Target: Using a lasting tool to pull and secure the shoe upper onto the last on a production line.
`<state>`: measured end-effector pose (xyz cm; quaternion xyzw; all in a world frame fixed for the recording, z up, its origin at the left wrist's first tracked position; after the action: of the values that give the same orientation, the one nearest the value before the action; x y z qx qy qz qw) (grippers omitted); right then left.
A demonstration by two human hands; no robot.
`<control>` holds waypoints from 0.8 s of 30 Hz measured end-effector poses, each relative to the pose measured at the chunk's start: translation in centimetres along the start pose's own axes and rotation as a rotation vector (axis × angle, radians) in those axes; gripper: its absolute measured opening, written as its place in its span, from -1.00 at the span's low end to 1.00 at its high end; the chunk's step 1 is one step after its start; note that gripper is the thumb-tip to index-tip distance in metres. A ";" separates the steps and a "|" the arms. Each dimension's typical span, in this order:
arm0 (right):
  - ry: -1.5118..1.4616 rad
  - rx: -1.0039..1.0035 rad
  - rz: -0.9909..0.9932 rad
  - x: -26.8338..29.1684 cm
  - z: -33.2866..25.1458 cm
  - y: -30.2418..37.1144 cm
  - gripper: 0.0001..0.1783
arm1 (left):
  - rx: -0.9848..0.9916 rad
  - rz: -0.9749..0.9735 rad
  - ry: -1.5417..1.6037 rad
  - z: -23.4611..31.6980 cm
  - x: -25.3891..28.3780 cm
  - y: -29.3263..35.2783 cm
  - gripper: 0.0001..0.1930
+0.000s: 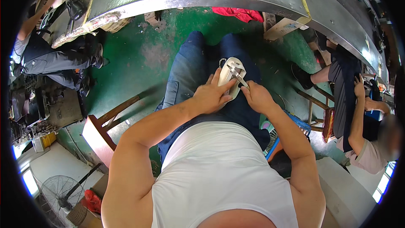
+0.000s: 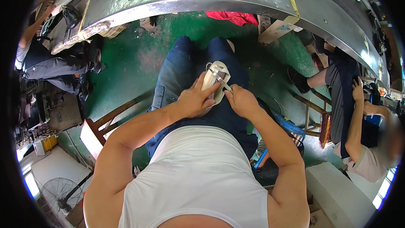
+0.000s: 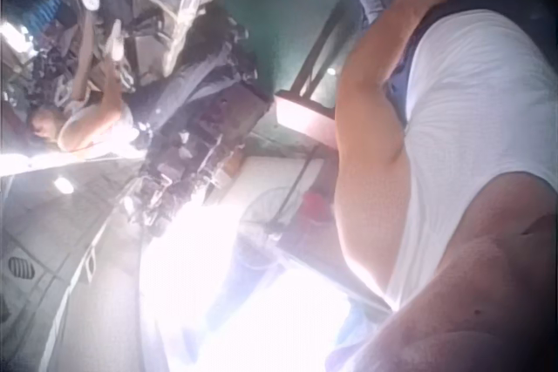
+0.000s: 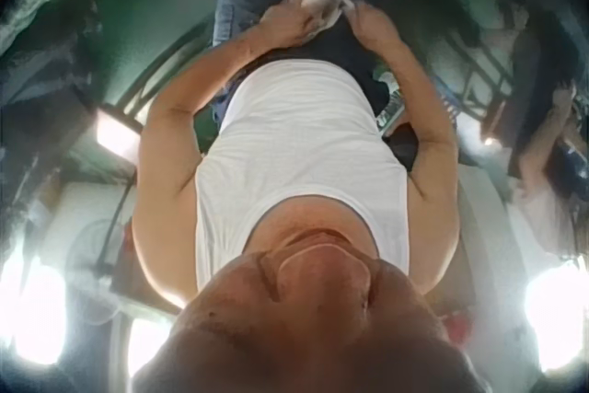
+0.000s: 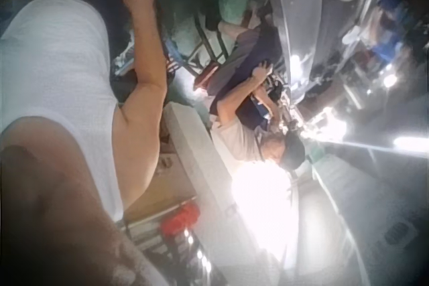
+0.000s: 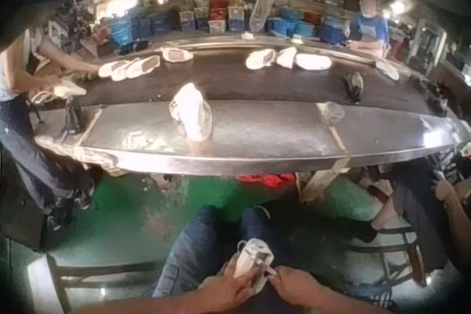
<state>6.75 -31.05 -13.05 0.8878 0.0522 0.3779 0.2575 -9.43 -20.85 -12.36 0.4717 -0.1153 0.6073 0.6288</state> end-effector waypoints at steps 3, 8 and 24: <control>0.036 -0.023 -0.046 0.2 0.4 0.6 -0.55 | 0.030 0.185 0.458 -3.5 -5.6 1.1 -0.30; -0.049 0.018 -0.045 1.1 -0.6 2.1 -0.56 | 0.129 0.153 0.905 -6.0 -7.0 1.3 -0.22; -0.002 0.168 -0.157 -2.6 -5.1 2.3 -0.56 | 0.112 -0.018 0.946 -4.2 -4.4 2.2 0.04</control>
<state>1.12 -31.69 -10.63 0.8998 0.1529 0.3499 0.2111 -14.22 -21.02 -16.71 0.1776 0.2207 0.7553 0.5910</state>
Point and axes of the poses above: each hand's wrist, its own y-axis away from the middle knuckle, its own x-axis out of the back of the hand, z = x × y, the point moved 5 cm from there along -y, towards the middle knuckle, and after that the axes turned 10 degrees about -z, right-handed, at the moved point
